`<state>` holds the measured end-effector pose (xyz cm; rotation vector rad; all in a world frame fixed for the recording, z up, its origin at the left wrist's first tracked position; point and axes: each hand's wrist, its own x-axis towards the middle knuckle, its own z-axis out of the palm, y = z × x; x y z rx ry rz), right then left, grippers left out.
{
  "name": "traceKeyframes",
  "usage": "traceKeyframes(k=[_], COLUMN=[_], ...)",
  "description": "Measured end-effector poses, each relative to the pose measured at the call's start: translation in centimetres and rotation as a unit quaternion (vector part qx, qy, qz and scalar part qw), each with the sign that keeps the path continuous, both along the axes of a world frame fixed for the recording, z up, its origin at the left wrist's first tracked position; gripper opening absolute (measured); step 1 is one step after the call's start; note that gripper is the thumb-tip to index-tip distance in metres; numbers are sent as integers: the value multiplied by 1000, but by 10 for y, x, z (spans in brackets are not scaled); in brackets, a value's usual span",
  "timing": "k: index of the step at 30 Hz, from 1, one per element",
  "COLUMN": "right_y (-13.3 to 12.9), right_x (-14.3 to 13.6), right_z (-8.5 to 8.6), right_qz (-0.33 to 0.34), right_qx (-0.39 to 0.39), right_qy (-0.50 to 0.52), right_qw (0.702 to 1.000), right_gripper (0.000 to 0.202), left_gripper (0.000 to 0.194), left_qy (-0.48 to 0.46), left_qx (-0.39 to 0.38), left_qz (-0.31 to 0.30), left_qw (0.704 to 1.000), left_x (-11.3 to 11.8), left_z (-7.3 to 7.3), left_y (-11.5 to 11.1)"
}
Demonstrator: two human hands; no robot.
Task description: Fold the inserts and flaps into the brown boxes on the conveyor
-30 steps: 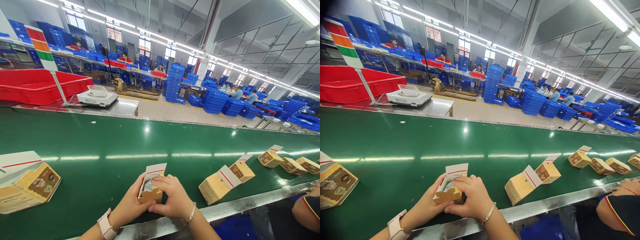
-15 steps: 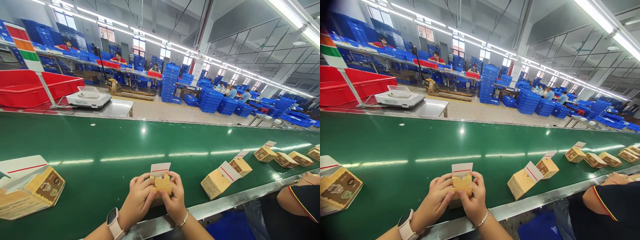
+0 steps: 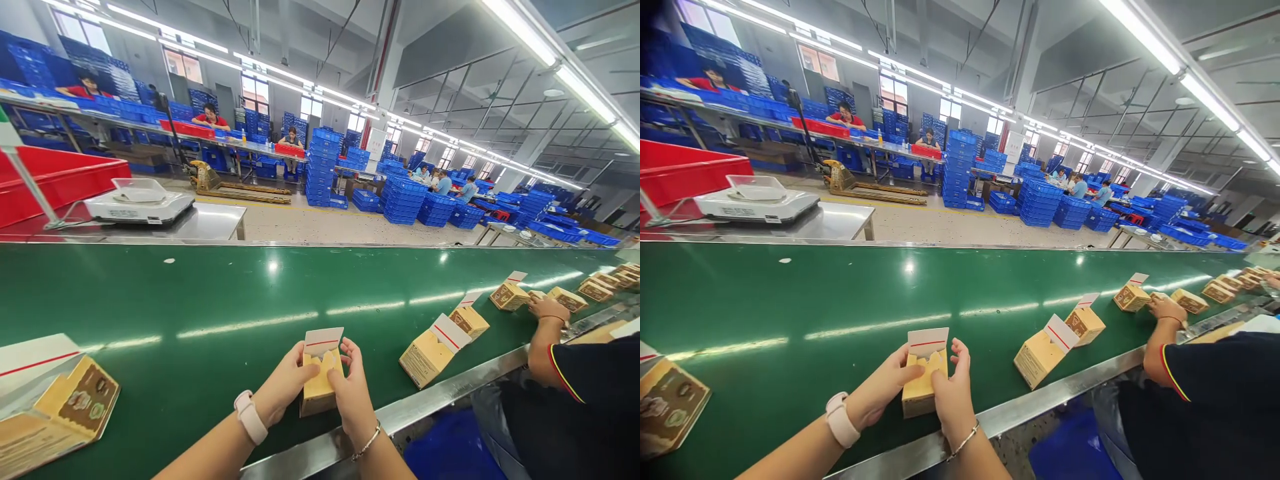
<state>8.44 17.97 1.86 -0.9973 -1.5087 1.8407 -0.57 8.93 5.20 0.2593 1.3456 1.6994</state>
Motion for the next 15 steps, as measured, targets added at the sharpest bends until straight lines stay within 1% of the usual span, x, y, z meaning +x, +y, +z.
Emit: traceKeyframes(k=[2,5,6,7,8,9,10,11,12,13,15], right_y=[3,9,10,12,15,17,20,24,28,32,41], right_x=[-1,-2,0,2,6,11,17,25,32,39,50], right_z=[2,7,7,7,5,3,1,-1,-2,-3,1], right_qz=[13,57,59,48,28,4,-17,-33,-40,-34,-1], right_qx=[-33,-86,-90,-79,-50,-2,64,146,233,316,451], right_qy=[27,44,45,44,43,44,45,47,48,48,30], right_qw=[999,994,993,995,997,999,997,988,970,947,892], right_gripper=[63,60,58,56,54,51,48,43,37,32,28], left_gripper=[67,66,67,70,73,75,76,75,74,72,69], left_qy=[7,26,37,50,64,83,109,138,170,200,245], left_qx=[-3,-9,-11,-14,-16,-19,-24,-30,-38,-45,-51], left_qz=[-1,0,6,16,30,49,70,90,113,127,143], left_qw=[1000,1000,999,999,997,995,991,986,978,970,958], left_x=[2,3,3,4,4,4,4,4,4,5,6], left_z=[-3,-8,-9,-9,-10,-10,-12,-13,-16,-19,-26], left_y=[6,15,16,15,13,9,3,-5,-14,-24,-46])
